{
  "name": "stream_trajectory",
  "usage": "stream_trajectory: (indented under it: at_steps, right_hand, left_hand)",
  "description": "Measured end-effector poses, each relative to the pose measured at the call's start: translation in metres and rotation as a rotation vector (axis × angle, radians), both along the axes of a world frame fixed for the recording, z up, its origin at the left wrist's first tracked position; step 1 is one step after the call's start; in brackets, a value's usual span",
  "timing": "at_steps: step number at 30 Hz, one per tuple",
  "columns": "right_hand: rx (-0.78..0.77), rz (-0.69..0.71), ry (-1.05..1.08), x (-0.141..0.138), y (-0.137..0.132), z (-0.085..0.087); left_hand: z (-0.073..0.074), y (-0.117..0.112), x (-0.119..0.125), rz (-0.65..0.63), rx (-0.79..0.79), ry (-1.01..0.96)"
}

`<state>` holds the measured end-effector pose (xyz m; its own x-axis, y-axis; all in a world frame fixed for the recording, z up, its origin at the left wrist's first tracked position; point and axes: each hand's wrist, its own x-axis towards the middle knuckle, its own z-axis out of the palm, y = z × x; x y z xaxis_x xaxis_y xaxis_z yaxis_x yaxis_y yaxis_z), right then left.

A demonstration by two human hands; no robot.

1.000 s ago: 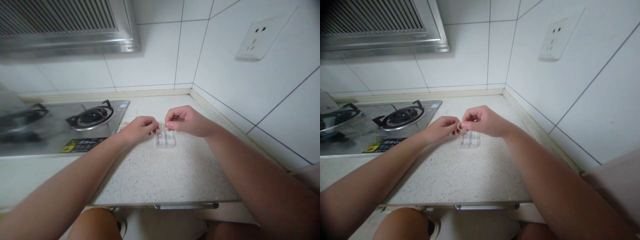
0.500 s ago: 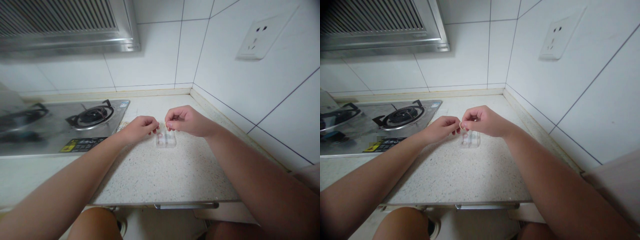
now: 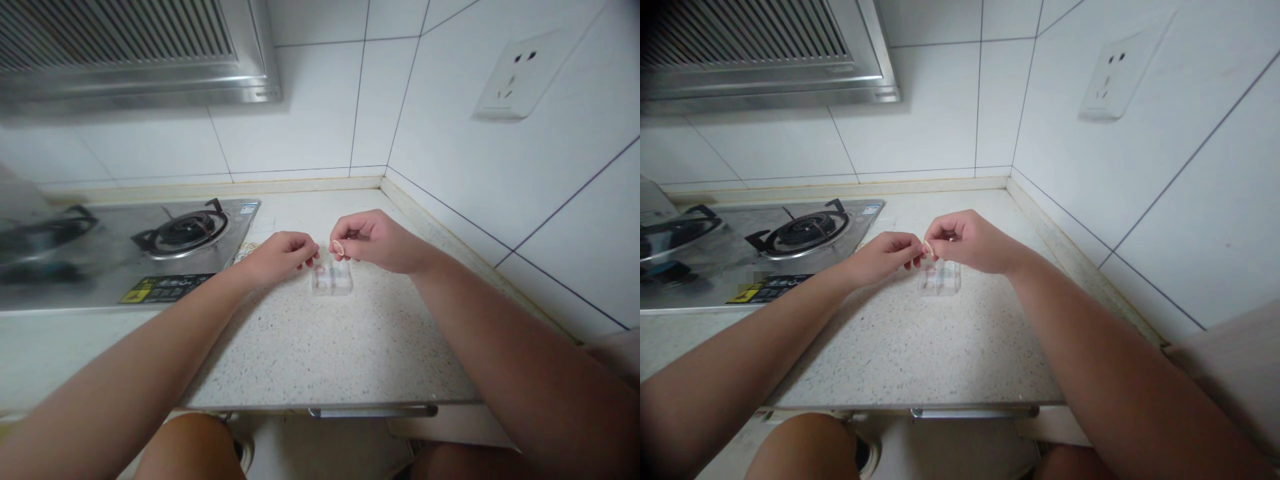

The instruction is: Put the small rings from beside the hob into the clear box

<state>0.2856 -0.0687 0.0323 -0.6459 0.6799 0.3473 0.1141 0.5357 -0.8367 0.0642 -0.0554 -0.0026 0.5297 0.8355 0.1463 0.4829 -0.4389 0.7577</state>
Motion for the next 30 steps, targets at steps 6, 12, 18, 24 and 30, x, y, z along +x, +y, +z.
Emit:
stream_trajectory:
  at_steps: [6, 12, 18, 24, 30]
  right_hand:
    - [-0.011, -0.003, 0.000, -0.0001, 0.0004, -0.0005]
    - [-0.017, -0.004, -0.011, 0.0003, 0.0002, 0.0000]
    - [-0.026, 0.003, -0.007, 0.0003, 0.0012, -0.0009]
    - [-0.034, 0.008, -0.007, 0.0002, 0.0012, -0.0013]
    - [-0.056, 0.007, -0.005, -0.0005, 0.0001, 0.0002]
  left_hand:
    - [0.0017, -0.0017, 0.0011, 0.013, -0.020, -0.006]
    - [0.0039, -0.0026, 0.0015, 0.006, -0.021, 0.006]
    - [0.0037, -0.0027, 0.0018, 0.002, -0.021, 0.010]
    - [0.0027, -0.0022, 0.0015, 0.006, -0.030, 0.006]
    - [0.0025, -0.0016, 0.0009, 0.003, -0.019, 0.010]
